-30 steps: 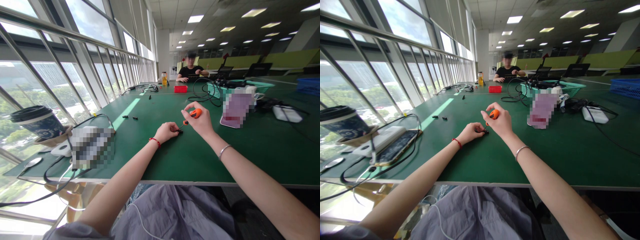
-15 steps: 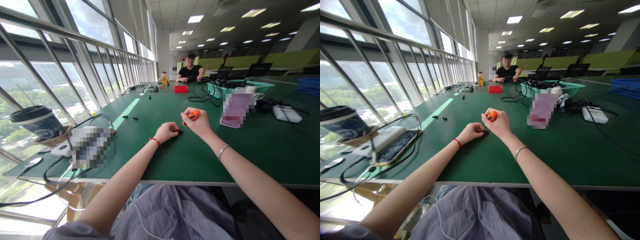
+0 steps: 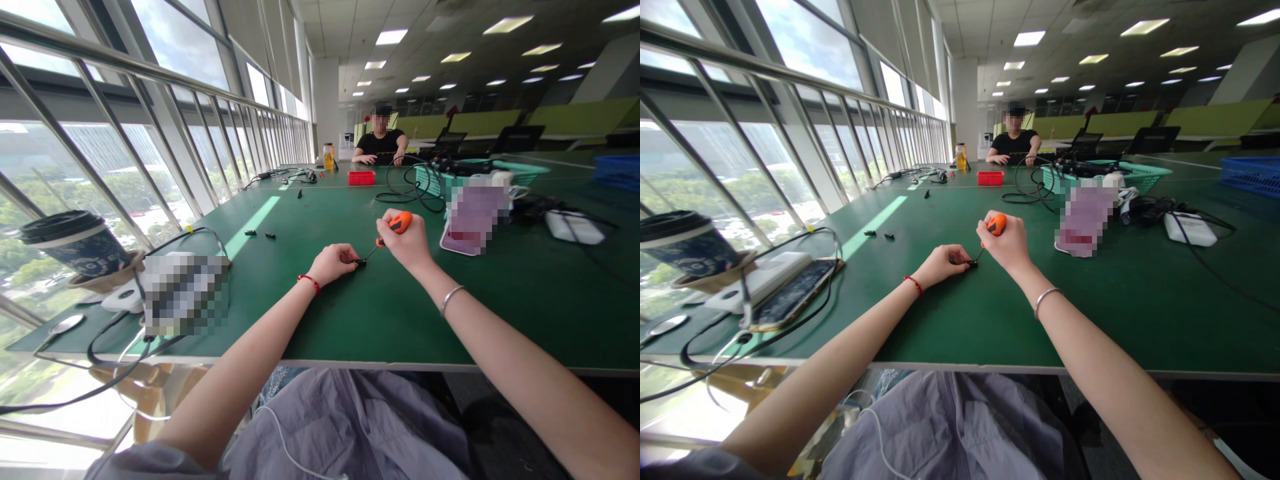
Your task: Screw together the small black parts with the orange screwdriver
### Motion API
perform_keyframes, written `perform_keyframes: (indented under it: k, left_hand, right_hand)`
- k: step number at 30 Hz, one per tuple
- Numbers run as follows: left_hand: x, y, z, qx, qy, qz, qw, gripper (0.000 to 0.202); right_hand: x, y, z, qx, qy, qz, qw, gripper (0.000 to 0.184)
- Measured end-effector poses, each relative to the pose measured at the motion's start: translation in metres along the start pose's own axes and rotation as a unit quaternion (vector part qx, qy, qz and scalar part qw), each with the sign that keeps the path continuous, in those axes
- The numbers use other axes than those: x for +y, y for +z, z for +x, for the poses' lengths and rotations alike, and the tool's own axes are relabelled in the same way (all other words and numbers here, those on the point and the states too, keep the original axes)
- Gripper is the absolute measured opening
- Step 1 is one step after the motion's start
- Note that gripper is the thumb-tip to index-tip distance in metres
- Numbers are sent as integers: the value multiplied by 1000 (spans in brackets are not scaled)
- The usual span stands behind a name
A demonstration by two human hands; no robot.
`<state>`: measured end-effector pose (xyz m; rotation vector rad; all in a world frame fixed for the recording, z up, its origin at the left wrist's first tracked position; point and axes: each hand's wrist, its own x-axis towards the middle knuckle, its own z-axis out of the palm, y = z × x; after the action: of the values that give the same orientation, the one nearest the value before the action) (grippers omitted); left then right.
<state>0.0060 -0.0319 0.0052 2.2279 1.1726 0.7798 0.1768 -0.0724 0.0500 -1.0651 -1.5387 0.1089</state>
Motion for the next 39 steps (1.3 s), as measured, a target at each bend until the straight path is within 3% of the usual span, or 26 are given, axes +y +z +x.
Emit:
perform_keyframes:
  k: [9,14,19,27,33,39]
  left_hand:
    - [-2,0,1,-4,2,-24,1000,12]
    - [-2,0,2,-7,6,-52,999,10]
    - [-2,0,1,-8,3,-54,999,11]
    - [-3,-1,1,-1,6,-36,999,11]
    - [-3,-1,1,-5,1,-31,1000,13]
    - [-4,-1,1,-4,11,-34,999,12]
  right_hand:
    - [1,0,2,-15,22,4,1000,24]
    - [2,-1,2,1,2,-32,999,10]
    - [6,-3,3,1,-19,-24,1000,29]
    - [-5,-4,1,7,-3,-59,998,28]
    - [-6,-6,2,10,-7,-67,998,10]
    - [-4,-7,3,24,0,-79,997,25]
